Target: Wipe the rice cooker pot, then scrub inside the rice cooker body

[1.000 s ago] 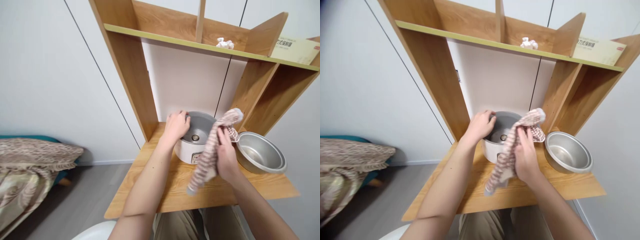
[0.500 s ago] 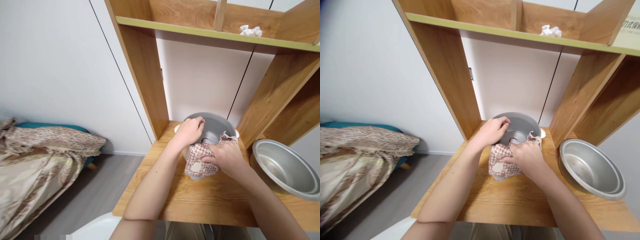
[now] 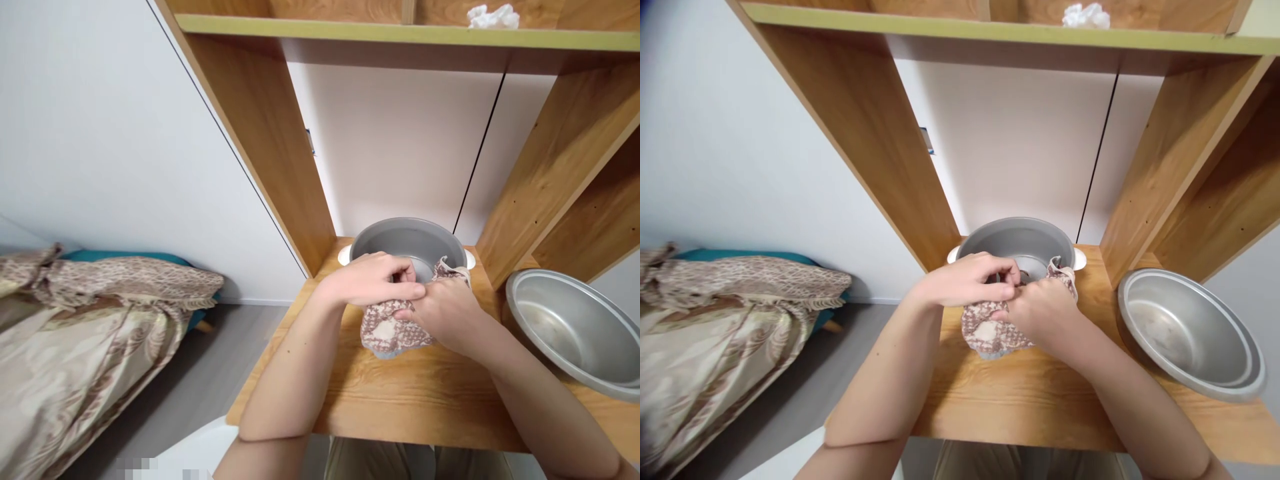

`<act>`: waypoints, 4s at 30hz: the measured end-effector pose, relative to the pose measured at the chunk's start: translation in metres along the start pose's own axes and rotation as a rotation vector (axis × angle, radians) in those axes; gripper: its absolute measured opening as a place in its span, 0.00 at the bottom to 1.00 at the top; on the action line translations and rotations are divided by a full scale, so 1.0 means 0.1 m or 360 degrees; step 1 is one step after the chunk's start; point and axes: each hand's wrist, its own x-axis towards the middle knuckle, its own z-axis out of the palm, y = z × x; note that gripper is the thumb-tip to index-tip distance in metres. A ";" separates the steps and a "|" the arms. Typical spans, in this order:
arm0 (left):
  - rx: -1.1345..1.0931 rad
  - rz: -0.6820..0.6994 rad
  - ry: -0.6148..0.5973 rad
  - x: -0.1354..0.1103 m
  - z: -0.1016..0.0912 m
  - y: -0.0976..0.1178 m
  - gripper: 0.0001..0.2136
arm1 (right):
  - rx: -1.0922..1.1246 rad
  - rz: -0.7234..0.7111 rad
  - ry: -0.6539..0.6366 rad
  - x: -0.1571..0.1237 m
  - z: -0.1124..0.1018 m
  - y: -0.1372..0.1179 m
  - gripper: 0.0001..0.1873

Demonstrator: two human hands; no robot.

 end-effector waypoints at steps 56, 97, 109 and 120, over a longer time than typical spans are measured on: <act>0.0480 -0.0202 -0.0042 0.04 0.12 0.11 0.21 | 0.0114 0.0053 -0.0021 0.01 -0.04 0.05 0.07; 0.0468 -0.0183 -0.0049 0.05 0.11 0.07 0.19 | 0.0388 -0.0109 0.0339 -0.04 0.04 0.07 0.04; 0.0443 -0.0191 -0.0037 0.05 0.11 0.05 0.20 | 0.0463 -0.0180 0.0323 -0.10 -0.03 0.17 0.09; 0.0457 -0.0173 -0.0067 0.04 0.10 0.03 0.20 | 0.0498 -0.0106 0.0247 -0.10 -0.06 0.16 0.11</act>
